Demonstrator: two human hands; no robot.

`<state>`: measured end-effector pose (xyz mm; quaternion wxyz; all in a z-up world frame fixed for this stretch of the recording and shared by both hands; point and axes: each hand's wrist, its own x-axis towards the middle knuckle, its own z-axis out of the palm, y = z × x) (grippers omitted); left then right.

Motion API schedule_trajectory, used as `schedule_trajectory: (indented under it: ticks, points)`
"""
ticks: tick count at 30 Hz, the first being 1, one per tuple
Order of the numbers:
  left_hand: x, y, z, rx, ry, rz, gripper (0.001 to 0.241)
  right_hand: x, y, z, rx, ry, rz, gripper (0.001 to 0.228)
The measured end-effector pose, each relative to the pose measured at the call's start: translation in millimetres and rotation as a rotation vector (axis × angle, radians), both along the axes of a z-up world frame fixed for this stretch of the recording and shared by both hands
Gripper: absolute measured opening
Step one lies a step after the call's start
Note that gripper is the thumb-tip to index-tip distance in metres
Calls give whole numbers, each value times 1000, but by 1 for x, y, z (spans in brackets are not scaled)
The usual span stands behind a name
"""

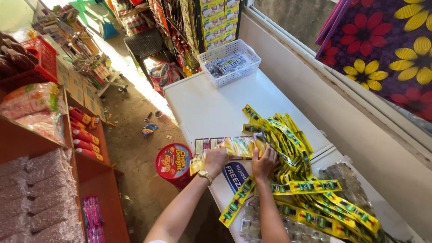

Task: Arranging and organizing sachets of oyster sauce and other grocery items on store shelves.

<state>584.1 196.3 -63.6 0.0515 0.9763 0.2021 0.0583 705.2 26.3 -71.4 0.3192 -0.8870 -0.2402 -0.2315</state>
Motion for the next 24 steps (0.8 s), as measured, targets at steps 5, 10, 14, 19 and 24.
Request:
schedule_trajectory:
  ticks: [5,10,14,19,24]
  points:
    - [1,-9,101,-139,-448,41,21,17,-7,-5,255,232,-58,43]
    - [4,-20,192,-309,-626,22,18,-4,-26,16,350,430,-26,38]
    - [-3,-33,257,-293,-774,-77,16,-21,-41,32,423,474,43,36]
    - [-8,-47,311,-356,-925,-116,13,-36,-31,67,398,499,286,66]
    - [-17,-62,338,-526,-1056,-195,10,-57,-7,100,180,687,337,109]
